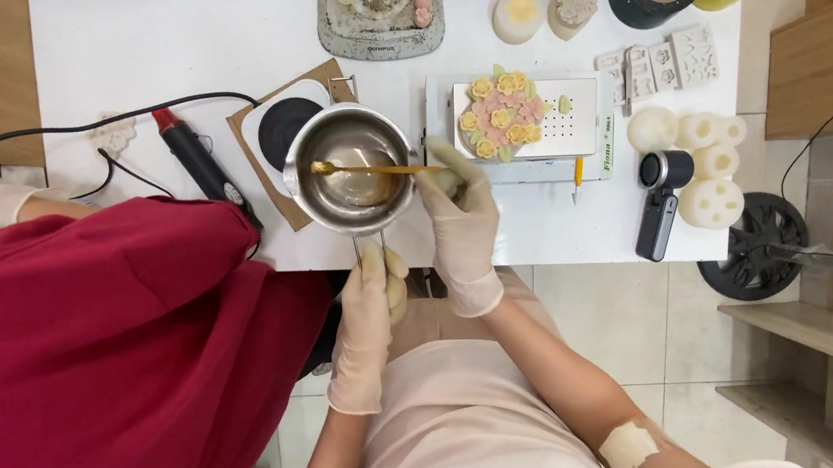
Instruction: Attaching small wax flowers to a base using melted wax as adhesive.
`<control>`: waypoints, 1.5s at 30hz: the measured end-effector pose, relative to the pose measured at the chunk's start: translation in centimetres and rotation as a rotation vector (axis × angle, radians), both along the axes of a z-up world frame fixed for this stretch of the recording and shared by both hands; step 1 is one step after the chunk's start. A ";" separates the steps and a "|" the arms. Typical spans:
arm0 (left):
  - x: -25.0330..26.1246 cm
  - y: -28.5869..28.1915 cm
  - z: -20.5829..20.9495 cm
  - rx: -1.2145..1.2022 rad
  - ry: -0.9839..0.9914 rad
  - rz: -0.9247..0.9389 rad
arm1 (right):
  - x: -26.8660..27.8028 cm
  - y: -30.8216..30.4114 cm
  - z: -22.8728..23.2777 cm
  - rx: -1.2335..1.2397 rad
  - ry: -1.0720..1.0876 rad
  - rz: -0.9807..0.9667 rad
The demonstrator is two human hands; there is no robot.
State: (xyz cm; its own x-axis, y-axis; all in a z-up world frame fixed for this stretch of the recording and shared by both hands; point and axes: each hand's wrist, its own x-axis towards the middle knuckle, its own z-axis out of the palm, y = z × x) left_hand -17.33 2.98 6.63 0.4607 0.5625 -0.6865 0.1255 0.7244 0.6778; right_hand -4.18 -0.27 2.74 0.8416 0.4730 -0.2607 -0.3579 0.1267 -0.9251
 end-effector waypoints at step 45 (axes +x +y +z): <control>10.4 0.5 2.3 0.491 0.150 -0.406 | 16.3 -5.6 2.3 0.023 -0.112 -0.223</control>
